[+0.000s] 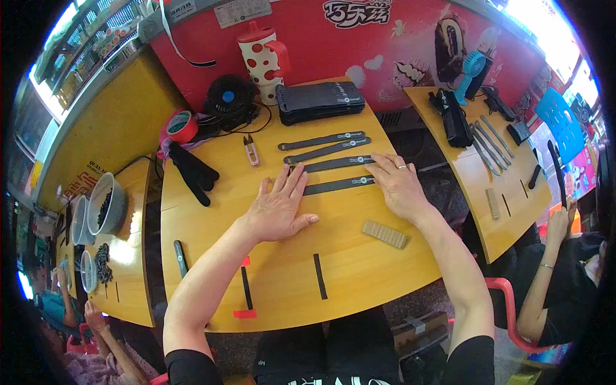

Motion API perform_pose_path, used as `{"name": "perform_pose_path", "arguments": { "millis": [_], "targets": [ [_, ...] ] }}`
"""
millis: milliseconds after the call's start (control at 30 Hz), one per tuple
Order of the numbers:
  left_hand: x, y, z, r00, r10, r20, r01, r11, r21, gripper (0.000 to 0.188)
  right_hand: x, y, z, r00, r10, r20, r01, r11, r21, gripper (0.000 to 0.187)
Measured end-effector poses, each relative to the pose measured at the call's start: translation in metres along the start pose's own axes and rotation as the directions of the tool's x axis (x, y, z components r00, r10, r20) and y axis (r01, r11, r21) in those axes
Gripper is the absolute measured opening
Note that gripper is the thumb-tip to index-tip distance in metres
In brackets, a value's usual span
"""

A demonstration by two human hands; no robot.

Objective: Assembling grey fabric strips with black plastic connectors and attaching them to hair clip bases.

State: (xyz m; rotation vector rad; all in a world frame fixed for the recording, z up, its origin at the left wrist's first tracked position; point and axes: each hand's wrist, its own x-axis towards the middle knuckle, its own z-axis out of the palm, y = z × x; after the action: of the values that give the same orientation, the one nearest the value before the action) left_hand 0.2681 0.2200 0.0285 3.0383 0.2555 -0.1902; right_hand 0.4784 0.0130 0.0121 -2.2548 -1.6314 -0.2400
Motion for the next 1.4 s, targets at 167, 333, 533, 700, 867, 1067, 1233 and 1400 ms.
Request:
{"name": "perform_pose_path", "arguments": {
  "millis": [167,333,533,700,867,1067,1233,1400],
  "targets": [
    [0.010,0.001,0.000,1.000,-0.008,0.002,0.009,1.000,-0.011,0.092,0.005,0.010,0.007,0.998,0.037,-0.042,-0.038,0.999,-0.022,0.031],
    [0.015,-0.004,0.003,0.999,-0.002,-0.038,0.002,1.000,-0.022,0.092,0.006,0.010,0.010,0.996,0.036,-0.079,-0.039,0.999,-0.036,0.031],
    [0.013,-0.014,0.004,0.991,0.048,-0.122,-0.062,0.992,-0.112,0.093,0.006,0.012,0.010,0.994,0.017,-0.104,-0.020,0.999,-0.028,0.030],
    [-0.006,-0.018,-0.006,0.979,0.013,-0.201,-0.023,0.998,-0.050,0.082,0.010,0.004,0.012,0.975,-0.026,-0.219,0.029,1.000,0.008,0.027],
    [-0.081,-0.027,-0.053,0.863,-0.201,-0.463,0.228,0.974,0.001,0.036,-0.001,0.018,0.007,0.867,0.115,-0.486,-0.090,0.993,0.074,0.026],
    [-0.210,-0.095,-0.031,0.503,-0.847,-0.172,0.800,0.531,-0.280,0.043,-0.066,0.024,-0.025,0.796,0.267,-0.543,-0.247,0.963,0.111,0.015],
    [-0.222,-0.056,0.004,0.485,-0.834,-0.264,0.835,0.531,-0.143,0.043,-0.117,-0.068,-0.075,0.889,0.282,-0.361,-0.231,0.957,0.179,0.016],
    [-0.249,-0.060,0.040,0.410,-0.708,-0.574,0.483,0.703,-0.522,0.022,-0.173,-0.196,-0.092,0.982,0.190,-0.022,-0.168,0.910,0.379,0.011]
  ]
}}
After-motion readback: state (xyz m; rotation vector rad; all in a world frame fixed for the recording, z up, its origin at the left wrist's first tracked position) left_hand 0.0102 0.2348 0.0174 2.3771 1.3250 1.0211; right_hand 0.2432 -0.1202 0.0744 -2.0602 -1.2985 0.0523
